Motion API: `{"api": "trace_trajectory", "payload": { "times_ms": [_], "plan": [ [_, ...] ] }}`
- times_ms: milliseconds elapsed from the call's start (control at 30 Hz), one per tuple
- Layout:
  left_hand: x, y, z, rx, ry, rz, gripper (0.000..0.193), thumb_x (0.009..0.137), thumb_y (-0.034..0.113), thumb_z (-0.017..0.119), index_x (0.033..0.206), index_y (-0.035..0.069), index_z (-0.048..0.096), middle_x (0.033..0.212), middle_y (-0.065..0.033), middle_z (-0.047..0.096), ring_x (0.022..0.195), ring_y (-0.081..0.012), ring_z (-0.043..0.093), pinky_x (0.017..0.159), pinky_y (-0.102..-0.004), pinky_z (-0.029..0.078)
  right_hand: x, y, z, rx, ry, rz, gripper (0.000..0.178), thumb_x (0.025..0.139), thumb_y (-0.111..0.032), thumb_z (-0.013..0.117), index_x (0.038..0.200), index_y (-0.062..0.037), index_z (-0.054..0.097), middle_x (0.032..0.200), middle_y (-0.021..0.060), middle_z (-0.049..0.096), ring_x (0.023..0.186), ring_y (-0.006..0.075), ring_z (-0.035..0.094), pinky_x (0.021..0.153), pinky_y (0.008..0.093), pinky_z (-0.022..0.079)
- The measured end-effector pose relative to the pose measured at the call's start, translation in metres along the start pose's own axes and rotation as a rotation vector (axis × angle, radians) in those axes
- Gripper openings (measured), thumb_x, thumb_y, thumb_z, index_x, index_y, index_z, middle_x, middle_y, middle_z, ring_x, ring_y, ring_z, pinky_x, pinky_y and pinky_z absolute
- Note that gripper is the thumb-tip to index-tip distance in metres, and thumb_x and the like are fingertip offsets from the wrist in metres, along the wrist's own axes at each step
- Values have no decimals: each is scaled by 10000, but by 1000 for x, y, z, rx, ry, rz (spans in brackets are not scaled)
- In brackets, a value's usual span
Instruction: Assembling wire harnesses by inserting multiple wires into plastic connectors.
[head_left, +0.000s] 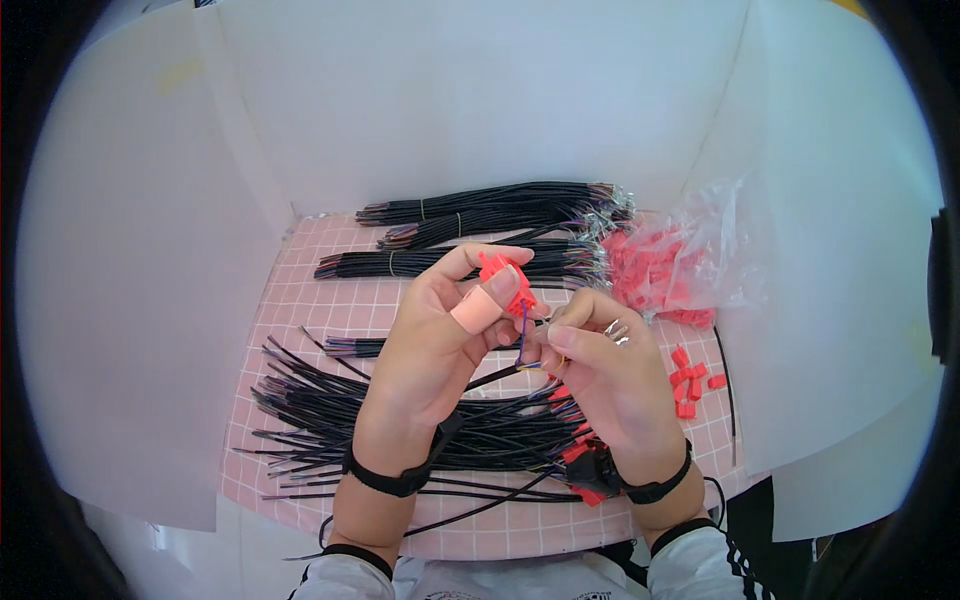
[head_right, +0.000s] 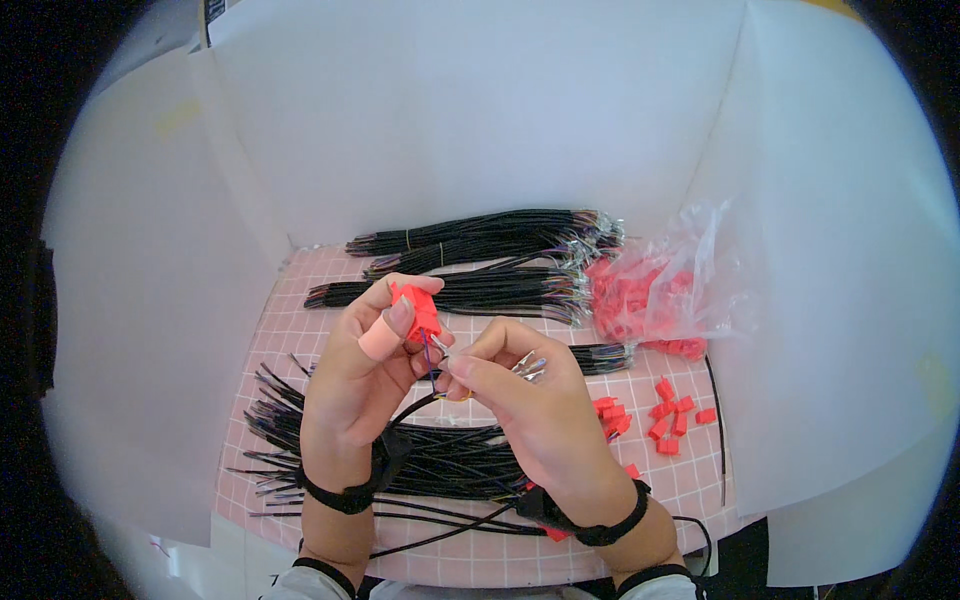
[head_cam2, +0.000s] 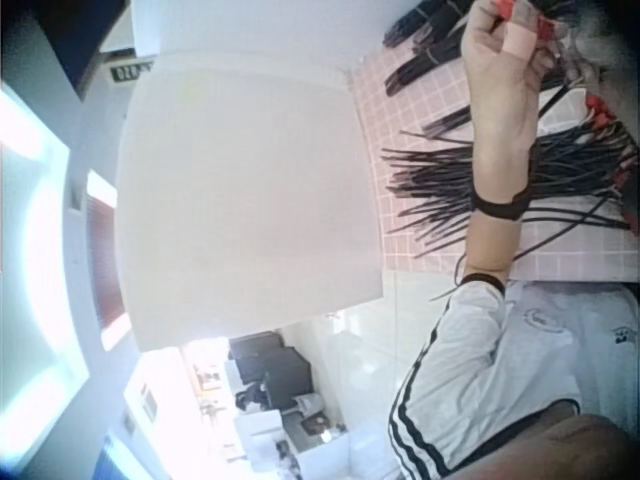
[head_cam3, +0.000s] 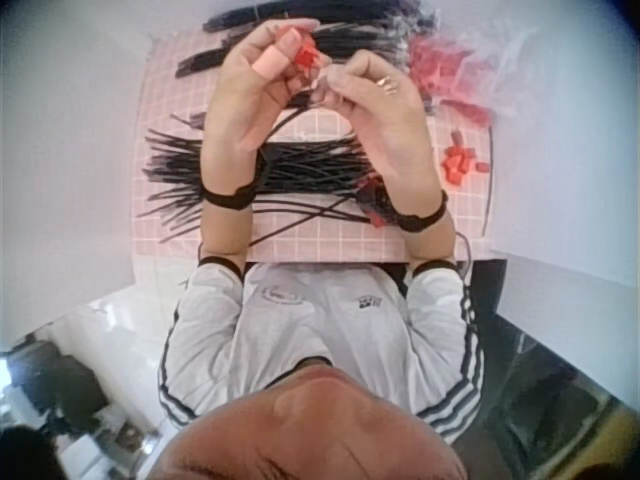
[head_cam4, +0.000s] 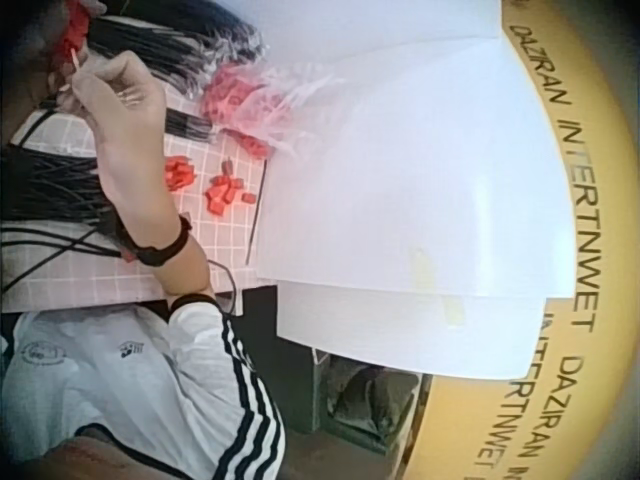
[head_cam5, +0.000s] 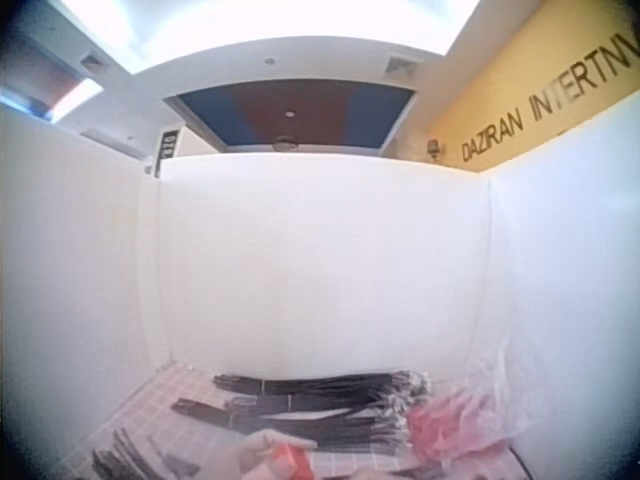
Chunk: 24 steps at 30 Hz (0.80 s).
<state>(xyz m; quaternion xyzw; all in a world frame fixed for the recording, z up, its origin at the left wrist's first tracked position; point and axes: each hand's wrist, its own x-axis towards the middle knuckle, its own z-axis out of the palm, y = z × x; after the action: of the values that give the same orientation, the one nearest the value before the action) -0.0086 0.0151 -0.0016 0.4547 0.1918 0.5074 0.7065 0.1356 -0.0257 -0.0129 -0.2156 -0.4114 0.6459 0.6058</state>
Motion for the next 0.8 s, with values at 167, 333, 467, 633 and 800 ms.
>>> {"api": "trace_trajectory", "payload": {
  "times_ms": [167,333,467,633,800],
  "plan": [
    [-1,-2,1,75,-25,15,319,817,269,565,1022,33,498,773,-62,566,699,-99,543,630,-224,420,1,0,-2,-18,0,9,66,779,-40,571,759,10,531,744,86,560,715,135,545,671,250,432],
    [0,-3,2,35,-9,27,301,807,218,583,1016,20,495,766,-68,577,684,-92,533,611,-210,409,1,1,-3,-29,-23,-7,71,780,-41,569,760,17,532,739,88,559,707,137,546,666,252,436],
    [-1,-2,4,10,-5,36,281,798,157,593,1009,2,492,764,-72,587,660,-84,523,598,-199,400,1,2,-1,-30,-2,-10,79,784,-46,567,757,18,530,730,88,557,699,138,544,664,251,436],
    [-1,-2,4,172,16,83,324,779,212,610,1018,23,499,764,-59,564,718,-117,559,623,-219,421,2,2,0,-48,-6,-25,86,791,-54,564,746,11,530,710,81,558,686,127,539,648,243,435],
    [-1,-2,6,288,10,138,250,757,61,615,981,6,520,791,-49,577,741,-86,543,692,-215,426,2,2,0,-134,24,-27,82,797,-66,563,747,-5,542,684,57,563,662,108,532,638,233,426]
  ]
}}
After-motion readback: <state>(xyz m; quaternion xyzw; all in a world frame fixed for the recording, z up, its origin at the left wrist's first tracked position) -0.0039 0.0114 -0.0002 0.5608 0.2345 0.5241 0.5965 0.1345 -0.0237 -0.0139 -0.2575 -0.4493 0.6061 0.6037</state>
